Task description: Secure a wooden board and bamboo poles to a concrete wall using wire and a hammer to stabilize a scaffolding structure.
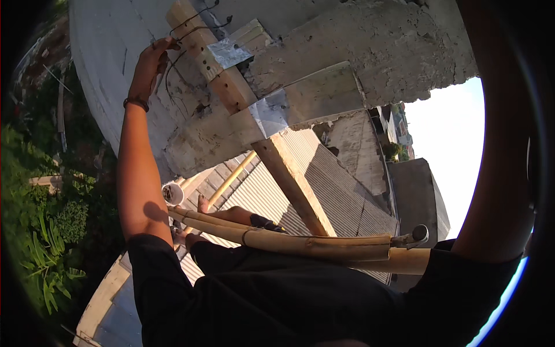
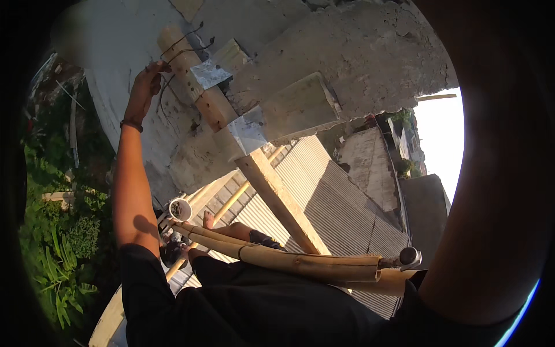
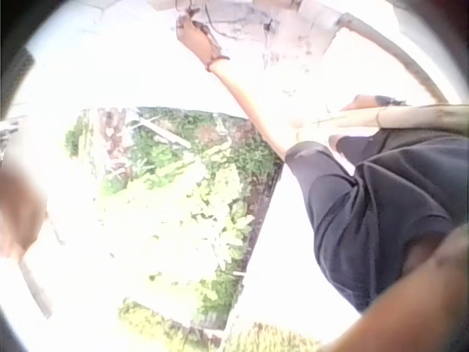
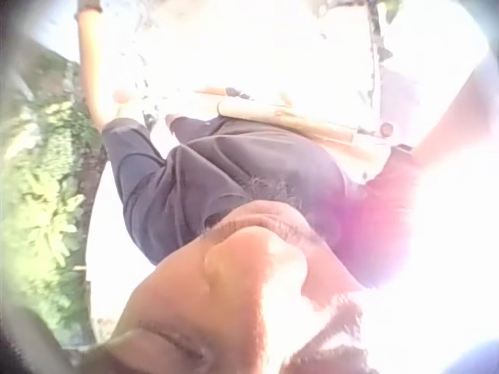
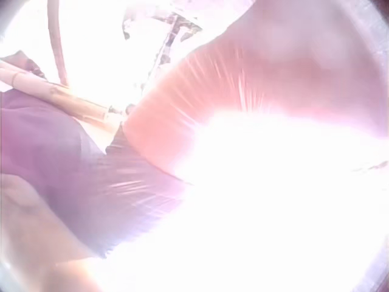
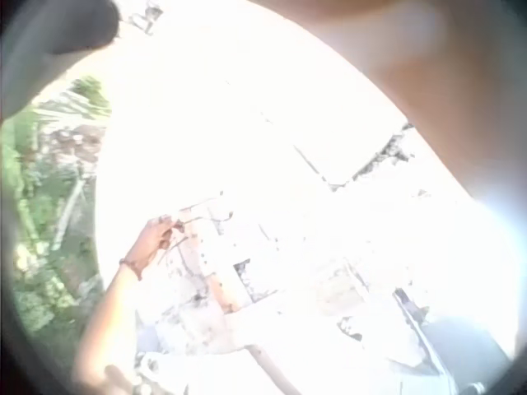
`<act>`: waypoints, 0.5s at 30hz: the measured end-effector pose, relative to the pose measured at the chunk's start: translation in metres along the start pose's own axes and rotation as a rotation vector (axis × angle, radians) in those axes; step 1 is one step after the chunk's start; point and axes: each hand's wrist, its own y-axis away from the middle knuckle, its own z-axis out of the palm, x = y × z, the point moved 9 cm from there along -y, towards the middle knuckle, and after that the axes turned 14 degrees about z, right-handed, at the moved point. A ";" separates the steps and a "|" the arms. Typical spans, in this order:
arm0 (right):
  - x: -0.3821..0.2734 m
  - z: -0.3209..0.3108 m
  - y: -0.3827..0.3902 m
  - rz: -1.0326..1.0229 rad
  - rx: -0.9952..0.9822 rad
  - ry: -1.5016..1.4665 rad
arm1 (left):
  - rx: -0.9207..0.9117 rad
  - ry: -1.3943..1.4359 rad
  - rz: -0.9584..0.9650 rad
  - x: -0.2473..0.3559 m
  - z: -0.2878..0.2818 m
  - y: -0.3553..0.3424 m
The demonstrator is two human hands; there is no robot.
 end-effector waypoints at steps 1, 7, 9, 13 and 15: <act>0.010 0.012 0.005 0.028 -0.052 0.019 | -0.031 0.054 0.002 0.002 0.005 -0.003; 0.044 0.109 0.020 0.122 -0.437 -0.099 | 0.031 0.044 -0.009 -0.013 0.006 0.001; 0.045 0.132 0.021 0.114 -0.545 -0.134 | 0.059 -0.063 0.072 -0.022 -0.003 0.000; 0.031 0.184 0.054 0.071 -0.842 -0.227 | -0.045 -0.156 0.229 -0.052 -0.018 -0.005; 0.033 0.192 0.060 0.097 -0.883 -0.256 | -0.110 -0.329 0.547 -0.045 -0.011 -0.017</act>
